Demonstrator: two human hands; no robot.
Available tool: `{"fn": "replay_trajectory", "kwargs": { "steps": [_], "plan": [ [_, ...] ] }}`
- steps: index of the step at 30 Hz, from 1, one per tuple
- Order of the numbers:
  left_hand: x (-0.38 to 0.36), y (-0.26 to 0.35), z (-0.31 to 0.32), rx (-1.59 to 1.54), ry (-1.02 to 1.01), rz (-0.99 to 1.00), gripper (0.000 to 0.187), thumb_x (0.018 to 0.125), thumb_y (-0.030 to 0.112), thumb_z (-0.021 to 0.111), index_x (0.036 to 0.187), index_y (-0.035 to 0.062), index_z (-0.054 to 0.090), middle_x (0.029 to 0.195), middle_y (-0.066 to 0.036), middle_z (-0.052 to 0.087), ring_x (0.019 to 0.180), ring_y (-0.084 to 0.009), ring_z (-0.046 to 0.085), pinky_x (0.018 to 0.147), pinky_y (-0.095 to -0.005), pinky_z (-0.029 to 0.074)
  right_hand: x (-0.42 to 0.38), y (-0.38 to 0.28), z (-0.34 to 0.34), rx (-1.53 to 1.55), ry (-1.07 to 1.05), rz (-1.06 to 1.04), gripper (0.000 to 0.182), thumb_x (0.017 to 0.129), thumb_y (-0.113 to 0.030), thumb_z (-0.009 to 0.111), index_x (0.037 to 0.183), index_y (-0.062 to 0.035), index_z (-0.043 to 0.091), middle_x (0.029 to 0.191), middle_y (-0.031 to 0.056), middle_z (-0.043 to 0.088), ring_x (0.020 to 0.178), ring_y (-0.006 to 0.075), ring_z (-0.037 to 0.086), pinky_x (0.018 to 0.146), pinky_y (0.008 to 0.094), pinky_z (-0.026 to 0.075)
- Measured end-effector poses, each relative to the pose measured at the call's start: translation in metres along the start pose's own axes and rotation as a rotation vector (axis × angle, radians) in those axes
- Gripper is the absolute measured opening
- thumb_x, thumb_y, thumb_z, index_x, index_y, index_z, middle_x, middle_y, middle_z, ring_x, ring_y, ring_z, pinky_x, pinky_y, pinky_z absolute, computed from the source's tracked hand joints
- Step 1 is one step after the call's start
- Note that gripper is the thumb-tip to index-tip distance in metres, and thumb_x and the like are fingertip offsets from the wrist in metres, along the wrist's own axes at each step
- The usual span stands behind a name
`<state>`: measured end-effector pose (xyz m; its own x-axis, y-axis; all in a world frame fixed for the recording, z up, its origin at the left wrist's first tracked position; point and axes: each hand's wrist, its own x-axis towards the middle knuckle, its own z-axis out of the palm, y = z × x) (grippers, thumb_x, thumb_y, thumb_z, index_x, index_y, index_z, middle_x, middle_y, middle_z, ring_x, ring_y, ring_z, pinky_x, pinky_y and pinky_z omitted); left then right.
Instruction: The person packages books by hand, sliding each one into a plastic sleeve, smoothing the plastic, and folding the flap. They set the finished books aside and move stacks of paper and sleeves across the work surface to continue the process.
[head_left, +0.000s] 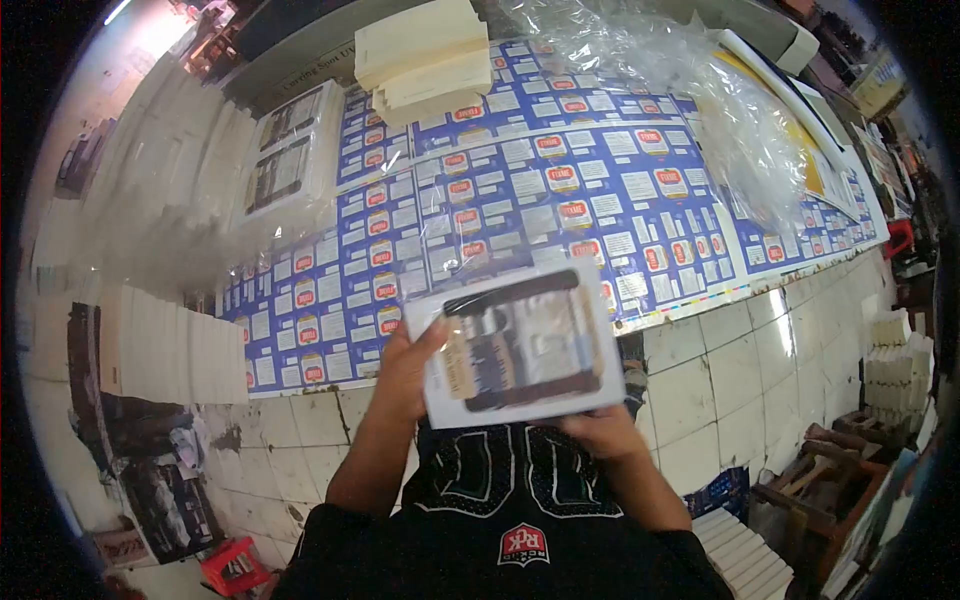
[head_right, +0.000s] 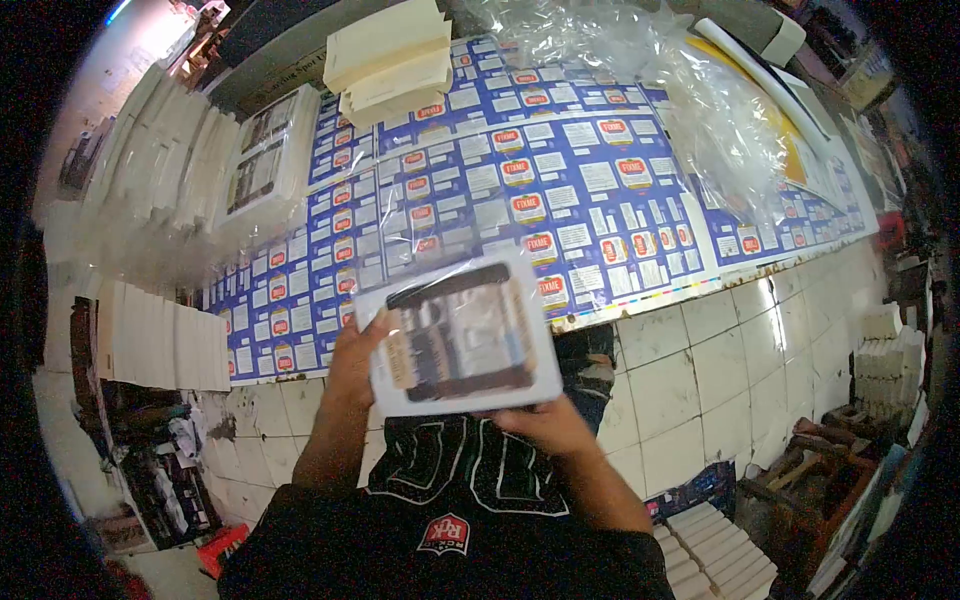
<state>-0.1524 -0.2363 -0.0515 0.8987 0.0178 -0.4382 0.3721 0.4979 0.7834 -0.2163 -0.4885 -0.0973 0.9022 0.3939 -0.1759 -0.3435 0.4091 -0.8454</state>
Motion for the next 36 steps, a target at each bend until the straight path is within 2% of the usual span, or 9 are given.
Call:
{"fn": "replay_trajectory", "kwargs": {
  "steps": [2, 3, 7, 16, 18, 24, 28, 31, 36],
  "plan": [
    [-0.008, 0.002, -0.035, 0.094, 0.073, -0.030, 0.045, 0.090, 0.013, 0.066, 0.130, 0.0018, 0.048, 0.116, -0.010, 0.062, 0.099, -0.0203, 0.063, 0.087, -0.0340, 0.052, 0.016, -0.026, -0.012, 0.357, 0.167, 0.274, 0.095, 0.081, -0.050, 0.072, 0.150, -0.0071, 0.024, 0.141, 0.0151, 0.047, 0.126, 0.0310, 0.050, 0.096, 0.0489, 0.049],
    [-0.014, 0.000, -0.046, 0.095, 0.079, -0.034, 0.045, 0.090, 0.013, 0.066, 0.130, 0.0018, 0.048, 0.116, -0.010, 0.062, 0.099, -0.0203, 0.063, 0.087, -0.0340, 0.052, 0.008, -0.038, -0.024, 0.322, -0.064, 0.014, 0.090, 0.085, -0.062, 0.060, 0.149, -0.0071, 0.028, 0.144, 0.0169, 0.045, 0.124, 0.0294, 0.051, 0.095, 0.0442, 0.049],
    [-0.047, -0.020, -0.056, 0.342, 0.065, -0.149, 0.045, 0.088, 0.016, 0.070, 0.127, 0.0011, 0.052, 0.113, -0.009, 0.064, 0.099, -0.0206, 0.063, 0.088, -0.0351, 0.051, 0.021, -0.037, -0.008, -0.211, 0.143, 0.175, 0.044, 0.093, -0.010, 0.063, 0.131, 0.0062, 0.048, 0.110, 0.0106, 0.068, 0.095, 0.0109, 0.062, 0.085, 0.0253, 0.049],
    [-0.094, -0.036, -0.069, 0.410, 0.200, -0.353, 0.043, 0.094, 0.007, 0.058, 0.135, 0.0023, 0.046, 0.120, -0.011, 0.062, 0.107, -0.0199, 0.061, 0.093, -0.0360, 0.049, -0.014, -0.018, -0.008, -0.268, 0.091, 0.526, 0.038, 0.085, 0.000, 0.069, 0.120, 0.0027, 0.053, 0.109, 0.0095, 0.066, 0.100, 0.0146, 0.062, 0.088, 0.0296, 0.050],
    [-0.110, -0.034, -0.079, 0.749, -0.084, -0.204, 0.042, 0.095, 0.005, 0.055, 0.136, 0.0023, 0.045, 0.125, -0.012, 0.059, 0.107, -0.0198, 0.061, 0.091, -0.0353, 0.051, -0.023, -0.020, -0.020, -0.416, -0.152, 0.435, 0.041, 0.085, -0.008, 0.073, 0.120, 0.0017, 0.055, 0.104, 0.0071, 0.068, 0.098, 0.0121, 0.062, 0.085, 0.0275, 0.049],
    [-0.070, -0.041, -0.079, 0.196, 0.160, -0.368, 0.044, 0.098, 0.013, 0.052, 0.139, 0.0017, 0.042, 0.130, -0.012, 0.056, 0.121, -0.0211, 0.053, 0.104, -0.0377, 0.040, 0.037, -0.012, -0.001, -0.114, -0.060, 0.392, 0.054, 0.090, -0.014, 0.068, 0.134, 0.0030, 0.042, 0.121, 0.0138, 0.060, 0.113, 0.0205, 0.056, 0.096, 0.0356, 0.046],
    [-0.077, -0.031, -0.059, 0.476, 0.038, -0.102, 0.043, 0.100, 0.016, 0.051, 0.139, 0.0003, 0.043, 0.125, -0.009, 0.058, 0.118, -0.0176, 0.051, 0.100, -0.0346, 0.042, 0.030, -0.030, 0.017, -0.416, -0.038, 0.291, 0.056, 0.090, -0.015, 0.067, 0.136, 0.0035, 0.042, 0.120, 0.0150, 0.060, 0.115, 0.0217, 0.055, 0.097, 0.0357, 0.045],
    [-0.023, 0.005, -0.046, 0.300, 0.081, -0.100, 0.040, 0.100, 0.021, 0.053, 0.133, -0.0011, 0.047, 0.118, -0.012, 0.061, 0.105, -0.0181, 0.058, 0.092, -0.0338, 0.047, 0.082, -0.063, 0.031, -0.423, 0.259, 0.265, 0.051, 0.090, -0.015, 0.066, 0.132, 0.0044, 0.045, 0.115, 0.0158, 0.062, 0.100, 0.0219, 0.062, 0.086, 0.0349, 0.051],
    [-0.037, 0.027, -0.034, 0.495, 0.013, -0.221, 0.033, 0.101, 0.023, 0.052, 0.117, -0.0048, 0.057, 0.098, -0.014, 0.066, 0.084, -0.0195, 0.067, 0.069, -0.0323, 0.056, 0.081, -0.074, -0.002, -0.432, 0.178, 0.357, 0.033, 0.090, -0.016, 0.066, 0.114, 0.0058, 0.057, 0.099, 0.0137, 0.066, 0.083, 0.0168, 0.064, 0.070, 0.0316, 0.052]
  ]
}}
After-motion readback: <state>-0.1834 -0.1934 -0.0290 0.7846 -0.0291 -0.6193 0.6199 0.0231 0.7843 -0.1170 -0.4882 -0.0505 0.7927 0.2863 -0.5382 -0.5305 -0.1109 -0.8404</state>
